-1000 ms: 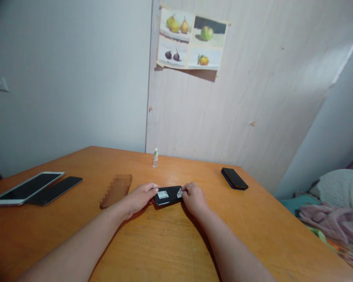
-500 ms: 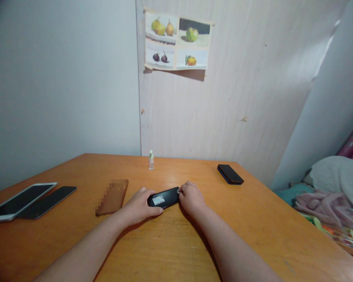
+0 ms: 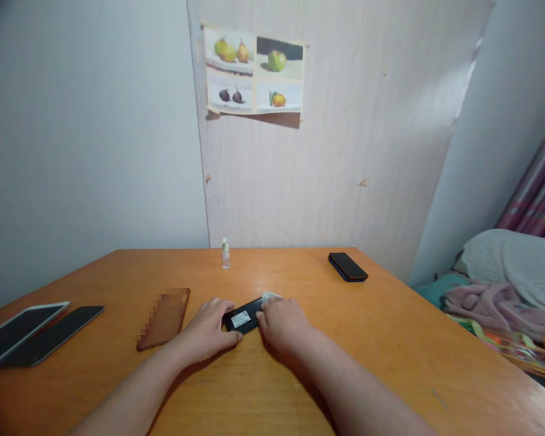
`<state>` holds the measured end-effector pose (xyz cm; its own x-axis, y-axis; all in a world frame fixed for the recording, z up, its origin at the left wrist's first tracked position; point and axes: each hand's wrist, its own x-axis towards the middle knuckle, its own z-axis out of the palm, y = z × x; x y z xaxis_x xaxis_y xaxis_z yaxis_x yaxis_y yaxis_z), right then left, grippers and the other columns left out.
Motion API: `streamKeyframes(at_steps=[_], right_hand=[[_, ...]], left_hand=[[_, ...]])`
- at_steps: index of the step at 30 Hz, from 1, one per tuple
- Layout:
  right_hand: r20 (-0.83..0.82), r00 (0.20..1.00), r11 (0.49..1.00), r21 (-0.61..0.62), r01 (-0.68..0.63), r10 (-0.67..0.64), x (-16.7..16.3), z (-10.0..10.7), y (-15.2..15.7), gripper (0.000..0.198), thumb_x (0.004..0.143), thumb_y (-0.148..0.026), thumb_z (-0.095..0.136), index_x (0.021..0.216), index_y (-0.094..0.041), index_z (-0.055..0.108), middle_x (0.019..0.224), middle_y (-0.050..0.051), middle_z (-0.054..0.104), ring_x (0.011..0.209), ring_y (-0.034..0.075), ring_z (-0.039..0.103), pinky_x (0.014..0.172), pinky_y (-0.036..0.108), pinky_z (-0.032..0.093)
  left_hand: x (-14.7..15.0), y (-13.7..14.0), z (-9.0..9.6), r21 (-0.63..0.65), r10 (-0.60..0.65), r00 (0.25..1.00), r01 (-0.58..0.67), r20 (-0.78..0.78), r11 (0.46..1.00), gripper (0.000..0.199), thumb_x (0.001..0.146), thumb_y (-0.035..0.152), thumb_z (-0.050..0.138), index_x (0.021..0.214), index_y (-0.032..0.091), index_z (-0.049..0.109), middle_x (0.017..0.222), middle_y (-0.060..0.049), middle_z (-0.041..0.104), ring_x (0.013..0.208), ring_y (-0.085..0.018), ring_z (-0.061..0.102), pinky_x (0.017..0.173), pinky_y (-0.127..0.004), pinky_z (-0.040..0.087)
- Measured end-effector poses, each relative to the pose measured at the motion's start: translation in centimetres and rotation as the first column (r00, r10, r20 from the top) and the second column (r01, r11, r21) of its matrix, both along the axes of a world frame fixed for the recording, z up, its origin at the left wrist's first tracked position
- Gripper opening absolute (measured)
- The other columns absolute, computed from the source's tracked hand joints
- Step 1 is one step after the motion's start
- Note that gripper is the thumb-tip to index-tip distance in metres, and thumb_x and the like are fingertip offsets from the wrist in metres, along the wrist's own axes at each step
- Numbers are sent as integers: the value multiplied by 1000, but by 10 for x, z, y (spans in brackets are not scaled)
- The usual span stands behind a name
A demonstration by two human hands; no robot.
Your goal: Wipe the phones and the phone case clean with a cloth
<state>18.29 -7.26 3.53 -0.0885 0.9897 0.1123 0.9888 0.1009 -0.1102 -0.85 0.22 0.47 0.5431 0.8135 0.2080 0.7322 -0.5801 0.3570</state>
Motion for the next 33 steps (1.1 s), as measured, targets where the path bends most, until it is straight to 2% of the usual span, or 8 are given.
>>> streamKeyframes(at_steps=[3,9,15,18,22,26,29,33], right_hand=[[11,999,999,11,50,-50,1,4,-1,41,102,-39,32,106,-17,66,118,16,67,112,30,61,91,42,44],[-143,921,932,34,-362,363,-14,1,-13,37,102,-40,34,121,-23,61,131,9,63,130,25,50,108,41,35],[-87,995,999,10,-43,44,11,-9,7,43,102,-38,31,129,-19,60,142,15,56,135,32,46,111,58,28],[-114,978,985,19,-173,174,6,-10,3,44,102,-38,32,135,-19,56,143,14,55,136,29,46,114,54,28],[-145,906,916,17,-400,398,-6,-10,-5,45,104,-43,29,136,-27,55,148,8,51,139,27,42,117,53,22],[-101,981,986,27,-165,167,9,-11,7,47,104,-41,27,126,-20,63,139,14,59,132,29,50,115,54,25],[-118,993,1000,28,-5,8,18,-14,14,50,104,-41,27,119,-14,66,135,19,60,127,29,54,113,51,31],[-187,939,957,54,-285,290,3,-18,6,47,103,-42,33,136,-18,55,144,14,53,136,25,45,116,43,30]], left_hand=[[-1,-1,3,-17,-18,1000,18,14,1000,42,66,35,70,105,20,60,105,-8,62,101,-26,58,82,-31,43],[-2,-2,4,-4,-73,996,73,54,997,33,70,41,69,95,22,58,99,-7,62,94,-25,59,75,-30,44],[-2,-2,5,-19,-59,997,60,48,998,44,66,34,72,105,20,58,105,-8,64,100,-26,60,82,-32,45],[-1,-2,5,-14,-69,996,70,62,997,42,67,35,72,104,20,59,106,-8,64,100,-26,60,82,-32,45],[-1,-1,4,-6,-104,991,105,84,994,32,70,39,70,95,22,59,100,-6,64,95,-25,60,76,-31,45],[-2,-1,2,-18,-80,993,82,88,996,43,67,35,72,104,22,58,107,-7,64,100,-26,60,82,-31,45],[-2,-1,1,-24,-67,994,69,87,997,48,65,34,73,109,21,57,110,-8,63,103,-26,59,85,-32,45],[0,-1,2,-10,-80,993,81,86,997,38,67,34,71,101,22,58,105,-7,64,99,-26,60,81,-31,45]])
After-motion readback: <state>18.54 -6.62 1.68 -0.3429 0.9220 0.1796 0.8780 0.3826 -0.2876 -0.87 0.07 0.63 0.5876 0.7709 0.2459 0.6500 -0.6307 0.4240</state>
